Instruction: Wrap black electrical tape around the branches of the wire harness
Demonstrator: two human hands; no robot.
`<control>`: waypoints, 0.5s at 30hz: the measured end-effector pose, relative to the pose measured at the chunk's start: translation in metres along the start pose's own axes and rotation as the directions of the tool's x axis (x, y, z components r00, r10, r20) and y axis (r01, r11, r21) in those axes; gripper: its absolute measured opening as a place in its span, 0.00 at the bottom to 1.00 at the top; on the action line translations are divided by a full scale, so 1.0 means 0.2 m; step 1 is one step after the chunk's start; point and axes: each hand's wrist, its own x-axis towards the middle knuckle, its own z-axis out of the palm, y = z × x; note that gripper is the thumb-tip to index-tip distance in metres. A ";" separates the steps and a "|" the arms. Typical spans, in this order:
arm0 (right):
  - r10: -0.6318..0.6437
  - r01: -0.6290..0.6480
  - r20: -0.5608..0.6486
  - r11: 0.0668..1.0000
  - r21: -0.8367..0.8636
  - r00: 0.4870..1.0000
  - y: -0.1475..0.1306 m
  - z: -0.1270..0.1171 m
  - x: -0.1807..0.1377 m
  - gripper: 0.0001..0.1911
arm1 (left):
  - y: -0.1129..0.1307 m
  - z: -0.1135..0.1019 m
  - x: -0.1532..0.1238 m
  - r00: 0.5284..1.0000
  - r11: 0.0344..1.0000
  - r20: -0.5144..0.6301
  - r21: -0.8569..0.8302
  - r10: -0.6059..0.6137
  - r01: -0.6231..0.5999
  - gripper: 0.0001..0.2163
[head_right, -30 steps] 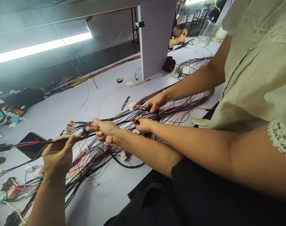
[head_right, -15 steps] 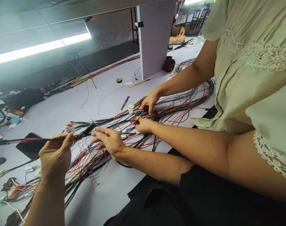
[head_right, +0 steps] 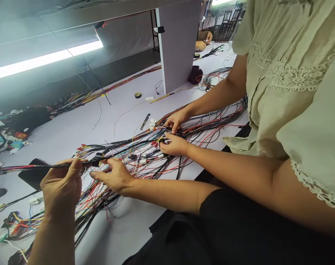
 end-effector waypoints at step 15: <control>0.034 -0.053 0.104 0.982 0.180 0.994 -0.11 -0.15 -0.11 0.13 | -0.06 -0.02 0.04 0.998 0.996 -0.055 -0.092 0.001 -0.006 0.13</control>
